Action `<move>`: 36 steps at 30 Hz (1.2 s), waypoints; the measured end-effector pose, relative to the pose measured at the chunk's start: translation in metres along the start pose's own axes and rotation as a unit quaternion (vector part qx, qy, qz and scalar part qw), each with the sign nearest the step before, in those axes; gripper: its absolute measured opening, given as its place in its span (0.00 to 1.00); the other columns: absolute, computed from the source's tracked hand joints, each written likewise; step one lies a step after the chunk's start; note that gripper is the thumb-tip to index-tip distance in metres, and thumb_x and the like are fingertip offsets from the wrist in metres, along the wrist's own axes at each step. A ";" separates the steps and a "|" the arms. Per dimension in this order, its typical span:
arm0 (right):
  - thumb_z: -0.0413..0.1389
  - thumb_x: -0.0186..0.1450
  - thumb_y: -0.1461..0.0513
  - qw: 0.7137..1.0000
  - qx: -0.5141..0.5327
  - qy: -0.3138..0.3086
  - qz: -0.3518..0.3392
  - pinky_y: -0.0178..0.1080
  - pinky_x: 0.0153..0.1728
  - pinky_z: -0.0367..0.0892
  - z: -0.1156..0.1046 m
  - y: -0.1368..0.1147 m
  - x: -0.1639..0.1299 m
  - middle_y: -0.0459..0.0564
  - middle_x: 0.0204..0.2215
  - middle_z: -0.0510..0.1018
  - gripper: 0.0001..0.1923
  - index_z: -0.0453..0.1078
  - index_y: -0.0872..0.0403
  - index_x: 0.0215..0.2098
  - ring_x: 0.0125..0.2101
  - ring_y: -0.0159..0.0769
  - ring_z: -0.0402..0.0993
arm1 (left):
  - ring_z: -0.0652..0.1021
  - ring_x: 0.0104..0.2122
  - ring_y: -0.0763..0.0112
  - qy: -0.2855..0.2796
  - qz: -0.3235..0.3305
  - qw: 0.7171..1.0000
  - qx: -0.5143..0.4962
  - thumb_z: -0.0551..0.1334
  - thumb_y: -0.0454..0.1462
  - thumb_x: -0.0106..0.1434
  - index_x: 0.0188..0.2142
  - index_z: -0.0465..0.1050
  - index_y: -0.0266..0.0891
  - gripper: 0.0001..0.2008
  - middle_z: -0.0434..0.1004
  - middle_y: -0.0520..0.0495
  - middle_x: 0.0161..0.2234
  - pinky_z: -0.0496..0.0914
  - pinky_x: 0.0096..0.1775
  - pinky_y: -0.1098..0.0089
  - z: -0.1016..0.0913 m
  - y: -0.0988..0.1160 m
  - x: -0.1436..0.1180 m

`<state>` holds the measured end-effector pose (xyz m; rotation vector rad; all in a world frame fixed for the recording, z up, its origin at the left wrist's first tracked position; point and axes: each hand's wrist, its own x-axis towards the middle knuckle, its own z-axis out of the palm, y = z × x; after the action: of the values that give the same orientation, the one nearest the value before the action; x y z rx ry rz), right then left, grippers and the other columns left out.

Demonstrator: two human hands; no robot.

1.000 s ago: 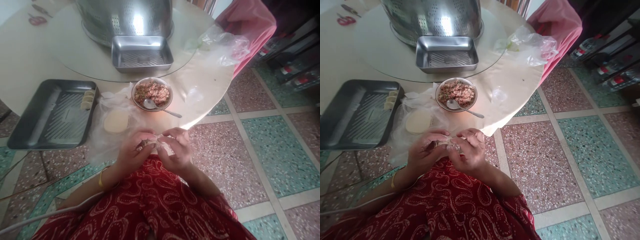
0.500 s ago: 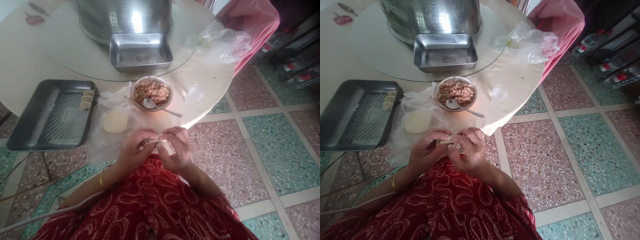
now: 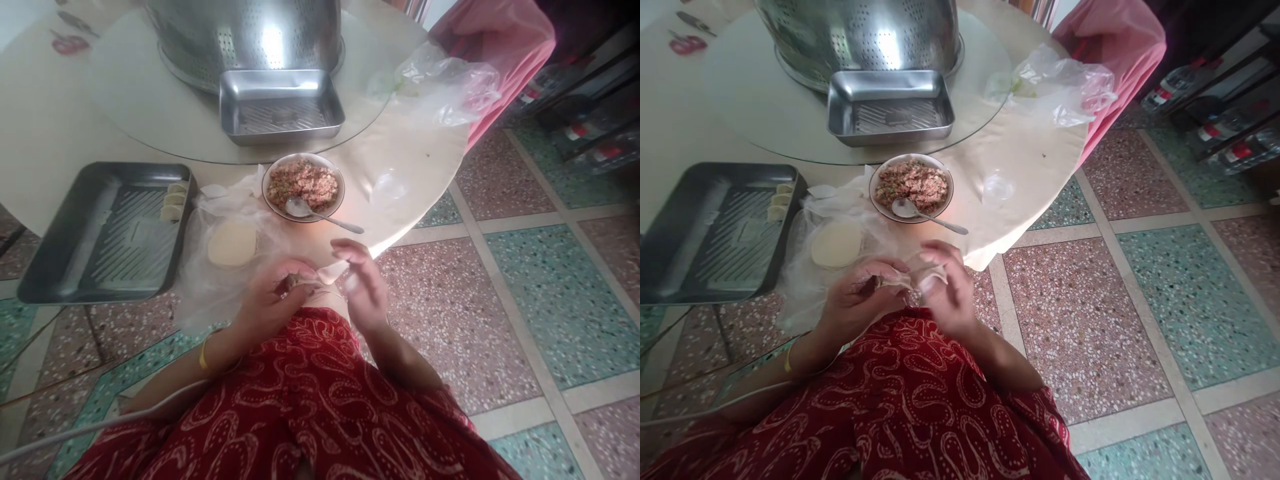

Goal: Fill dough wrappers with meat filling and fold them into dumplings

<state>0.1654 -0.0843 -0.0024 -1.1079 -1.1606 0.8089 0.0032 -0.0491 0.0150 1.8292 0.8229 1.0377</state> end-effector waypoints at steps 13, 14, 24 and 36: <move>0.42 0.69 0.46 0.745 0.509 0.009 0.431 0.41 0.40 0.76 0.021 -0.010 0.002 0.51 0.45 0.82 0.25 0.75 0.49 0.43 0.41 0.37 0.78 | 0.79 0.47 0.63 -0.176 0.188 0.939 0.229 0.63 0.38 0.68 0.43 0.72 0.46 0.04 0.78 0.47 0.46 0.74 0.50 0.59 -0.002 0.001 0.011; 0.42 0.70 0.46 0.739 0.514 0.015 0.435 0.40 0.38 0.76 0.021 -0.009 0.002 0.51 0.43 0.82 0.25 0.75 0.49 0.43 0.39 0.36 0.78 | 0.79 0.47 0.63 -0.183 0.203 0.930 0.246 0.63 0.38 0.68 0.43 0.72 0.46 0.04 0.79 0.48 0.46 0.74 0.50 0.58 -0.003 0.001 0.012; 0.38 0.71 0.47 0.732 0.513 -0.022 0.447 0.31 0.16 0.56 0.013 -0.002 0.000 0.45 0.28 0.78 0.27 0.70 0.52 0.52 0.17 0.28 0.60 | 0.77 0.48 0.58 -0.198 0.278 0.897 0.281 0.62 0.36 0.68 0.38 0.74 0.46 0.02 0.81 0.51 0.44 0.69 0.47 0.57 -0.004 0.000 0.019; 0.41 0.67 0.41 0.782 0.472 -0.069 0.402 0.39 0.35 0.74 0.016 0.000 -0.005 0.51 0.36 0.81 0.29 0.72 0.51 0.47 0.40 0.39 0.77 | 0.76 0.53 0.56 -0.303 0.132 0.928 0.171 0.65 0.41 0.66 0.35 0.78 0.49 0.04 0.80 0.53 0.44 0.69 0.56 0.56 0.003 0.000 0.026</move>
<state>0.1492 -0.0851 -0.0036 -0.6232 -0.1847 1.8972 0.0175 -0.0284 0.0228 2.4274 0.3955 0.4314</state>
